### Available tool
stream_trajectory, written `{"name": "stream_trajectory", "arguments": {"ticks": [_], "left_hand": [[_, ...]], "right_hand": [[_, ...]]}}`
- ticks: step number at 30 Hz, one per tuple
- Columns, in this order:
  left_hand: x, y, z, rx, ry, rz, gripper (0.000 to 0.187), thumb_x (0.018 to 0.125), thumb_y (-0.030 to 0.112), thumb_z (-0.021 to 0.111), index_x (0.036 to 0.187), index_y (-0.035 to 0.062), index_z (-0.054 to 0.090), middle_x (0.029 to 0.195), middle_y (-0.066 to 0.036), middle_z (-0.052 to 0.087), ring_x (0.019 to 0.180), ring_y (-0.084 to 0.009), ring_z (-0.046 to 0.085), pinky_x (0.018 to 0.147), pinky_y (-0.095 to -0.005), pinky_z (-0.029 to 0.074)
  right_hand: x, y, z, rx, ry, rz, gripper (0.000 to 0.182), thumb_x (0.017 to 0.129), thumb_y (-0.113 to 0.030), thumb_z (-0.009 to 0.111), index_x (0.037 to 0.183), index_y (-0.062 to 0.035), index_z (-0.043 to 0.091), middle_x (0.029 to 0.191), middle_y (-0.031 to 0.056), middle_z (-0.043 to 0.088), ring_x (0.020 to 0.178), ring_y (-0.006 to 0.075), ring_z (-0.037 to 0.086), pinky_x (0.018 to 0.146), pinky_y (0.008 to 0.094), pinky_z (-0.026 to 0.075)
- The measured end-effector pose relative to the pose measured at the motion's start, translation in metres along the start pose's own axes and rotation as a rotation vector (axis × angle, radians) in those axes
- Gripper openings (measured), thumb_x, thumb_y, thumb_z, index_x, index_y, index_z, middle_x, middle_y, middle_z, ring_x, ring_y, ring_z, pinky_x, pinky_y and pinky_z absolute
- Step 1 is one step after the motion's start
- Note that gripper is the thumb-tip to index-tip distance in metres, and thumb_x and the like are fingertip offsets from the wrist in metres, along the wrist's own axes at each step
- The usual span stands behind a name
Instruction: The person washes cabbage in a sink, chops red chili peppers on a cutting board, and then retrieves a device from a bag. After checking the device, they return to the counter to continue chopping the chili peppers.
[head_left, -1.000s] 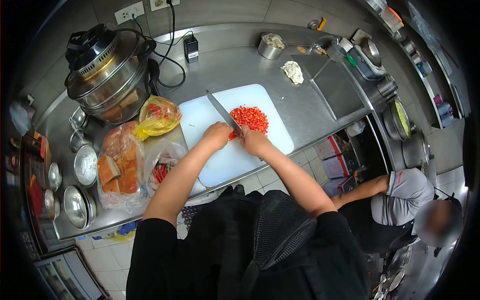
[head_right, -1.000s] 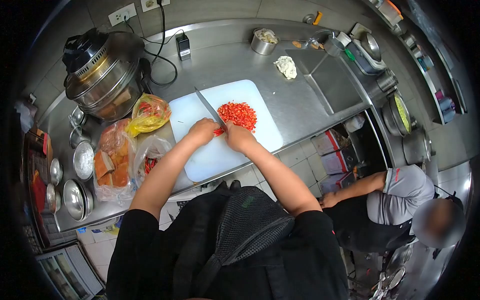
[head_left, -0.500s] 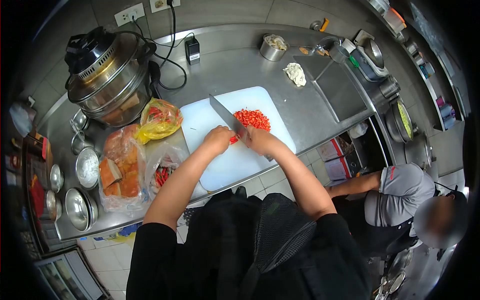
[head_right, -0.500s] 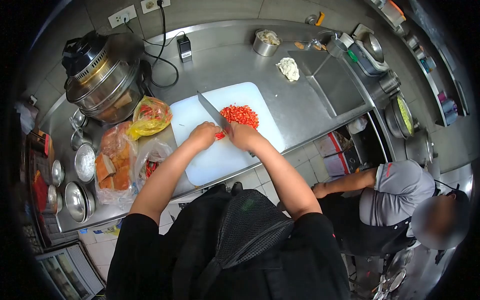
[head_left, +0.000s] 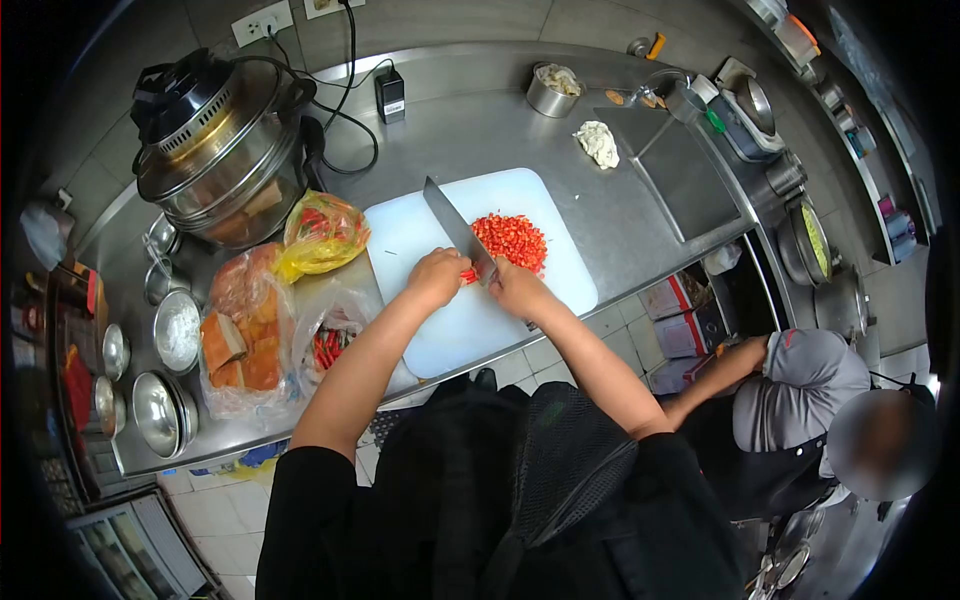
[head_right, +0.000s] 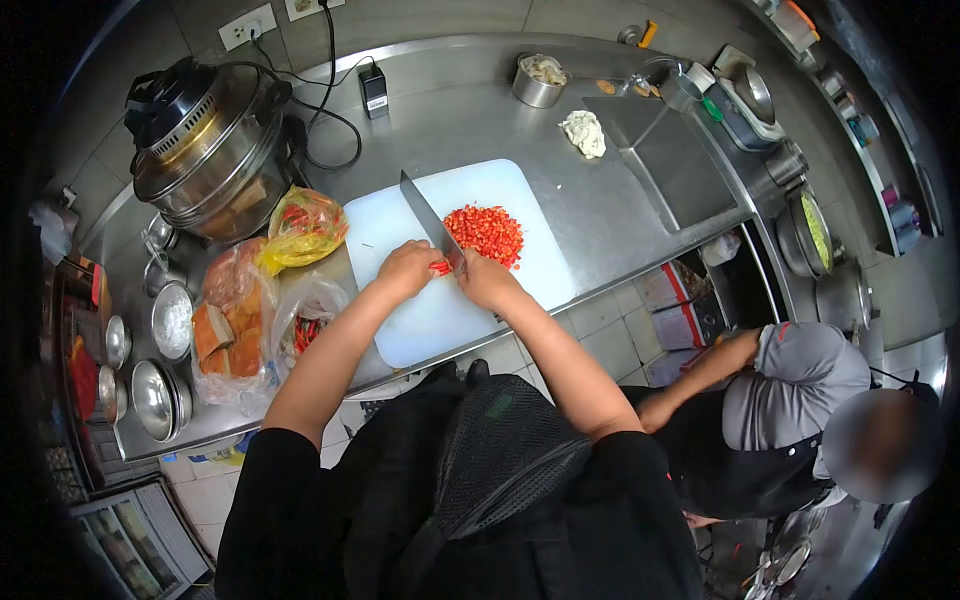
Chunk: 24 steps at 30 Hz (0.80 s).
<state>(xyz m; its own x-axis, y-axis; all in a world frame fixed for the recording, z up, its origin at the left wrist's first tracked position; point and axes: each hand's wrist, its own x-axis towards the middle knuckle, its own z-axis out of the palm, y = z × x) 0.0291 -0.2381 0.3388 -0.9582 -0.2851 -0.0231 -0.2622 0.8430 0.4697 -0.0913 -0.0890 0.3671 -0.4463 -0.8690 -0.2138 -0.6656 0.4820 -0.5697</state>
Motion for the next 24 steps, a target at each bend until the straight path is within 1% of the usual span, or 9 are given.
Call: {"name": "stream_trajectory", "arguments": {"ticks": [5, 11, 14, 16, 17, 19, 21, 23, 24], "left_hand": [[-0.003, -0.001, 0.004, -0.088, 0.037, -0.029, 0.013, 0.083, 0.01, 0.066, 0.096, 0.0071, 0.065, 0.1, -0.012, 0.062, 0.102, -0.0325, 0.058, 0.087, -0.0422, 0.048], [0.004, 0.0, 0.009, -0.067, 0.057, -0.017, 0.01, 0.084, 0.009, 0.065, 0.093, 0.0052, 0.063, 0.099, -0.015, 0.062, 0.1, -0.0341, 0.059, 0.087, -0.0437, 0.049], [0.004, 0.0, 0.01, -0.053, 0.076, -0.009, 0.013, 0.081, 0.01, 0.067, 0.092, 0.0053, 0.063, 0.097, -0.015, 0.062, 0.099, -0.0356, 0.059, 0.086, -0.0455, 0.048], [0.004, 0.003, 0.008, -0.047, 0.06, -0.052, 0.013, 0.081, 0.009, 0.066, 0.093, 0.0046, 0.062, 0.097, -0.016, 0.061, 0.099, -0.0358, 0.059, 0.085, -0.0451, 0.048], [0.003, 0.004, 0.008, -0.046, 0.054, -0.051, 0.013, 0.081, 0.009, 0.066, 0.093, 0.0046, 0.062, 0.097, -0.016, 0.061, 0.099, -0.0358, 0.059, 0.085, -0.0451, 0.048], [0.004, 0.001, 0.009, -0.035, 0.051, -0.028, 0.014, 0.081, 0.009, 0.066, 0.093, 0.0043, 0.061, 0.097, -0.016, 0.061, 0.1, -0.0359, 0.059, 0.085, -0.0451, 0.048], [0.004, -0.002, 0.013, -0.045, 0.082, -0.016, 0.014, 0.082, 0.009, 0.066, 0.093, 0.0043, 0.061, 0.096, -0.016, 0.061, 0.099, -0.036, 0.059, 0.085, -0.0452, 0.048], [0.002, -0.002, 0.014, -0.05, 0.114, 0.006, 0.013, 0.082, 0.009, 0.066, 0.093, 0.0044, 0.061, 0.096, -0.016, 0.061, 0.099, -0.0362, 0.059, 0.085, -0.0454, 0.048], [0.004, 0.0, 0.012, -0.052, 0.096, -0.008, 0.013, 0.082, 0.009, 0.065, 0.093, 0.0042, 0.061, 0.096, -0.016, 0.061, 0.099, -0.0362, 0.059, 0.085, -0.0455, 0.048]], "right_hand": [[0.003, -0.009, -0.008, -0.037, -0.003, -0.009, 0.025, 0.087, -0.014, 0.054, 0.107, 0.0026, 0.051, 0.089, 0.0243, 0.066, 0.081, 0.0391, 0.066, 0.075, 0.0457, 0.051], [-0.008, -0.046, -0.051, -0.001, -0.235, 0.125, 0.03, 0.094, -0.021, 0.048, 0.109, 0.0038, 0.053, 0.081, 0.0266, 0.066, 0.064, 0.0348, 0.067, 0.066, 0.0453, 0.052], [-0.001, -0.014, -0.016, -0.082, -0.131, 0.042, 0.03, 0.094, -0.021, 0.047, 0.11, 0.0036, 0.054, 0.079, 0.0254, 0.066, 0.061, 0.0329, 0.066, 0.06, 0.0439, 0.052], [0.013, 0.016, 0.007, -0.15, 0.148, -0.22, 0.029, 0.094, -0.019, 0.046, 0.111, 0.0037, 0.054, 0.078, 0.0246, 0.066, 0.059, 0.0313, 0.066, 0.058, 0.0428, 0.052], [0.007, -0.003, -0.01, -0.145, 0.148, -0.216, 0.029, 0.094, -0.019, 0.046, 0.111, 0.0037, 0.054, 0.078, 0.0246, 0.066, 0.059, 0.0313, 0.066, 0.058, 0.0428, 0.052], [-0.003, -0.044, -0.057, -0.016, -0.281, 0.145, 0.03, 0.093, -0.019, 0.047, 0.112, 0.0037, 0.054, 0.086, 0.0273, 0.066, 0.073, 0.0367, 0.068, 0.07, 0.046, 0.052], [-0.007, -0.04, -0.041, -0.005, -0.297, 0.186, 0.031, 0.092, -0.018, 0.048, 0.113, 0.0037, 0.053, 0.085, 0.0272, 0.066, 0.076, 0.0383, 0.067, 0.072, 0.0472, 0.052], [0.006, 0.009, 0.014, -0.195, 0.168, -0.197, 0.025, 0.088, -0.014, 0.054, 0.105, 0.0036, 0.052, 0.079, 0.0209, 0.066, 0.061, 0.0311, 0.067, 0.056, 0.0401, 0.053], [0.007, 0.008, 0.009, -0.172, 0.159, -0.188, 0.023, 0.088, -0.014, 0.053, 0.104, 0.0036, 0.052, 0.078, 0.0209, 0.066, 0.059, 0.0309, 0.067, 0.055, 0.0407, 0.053]]}}
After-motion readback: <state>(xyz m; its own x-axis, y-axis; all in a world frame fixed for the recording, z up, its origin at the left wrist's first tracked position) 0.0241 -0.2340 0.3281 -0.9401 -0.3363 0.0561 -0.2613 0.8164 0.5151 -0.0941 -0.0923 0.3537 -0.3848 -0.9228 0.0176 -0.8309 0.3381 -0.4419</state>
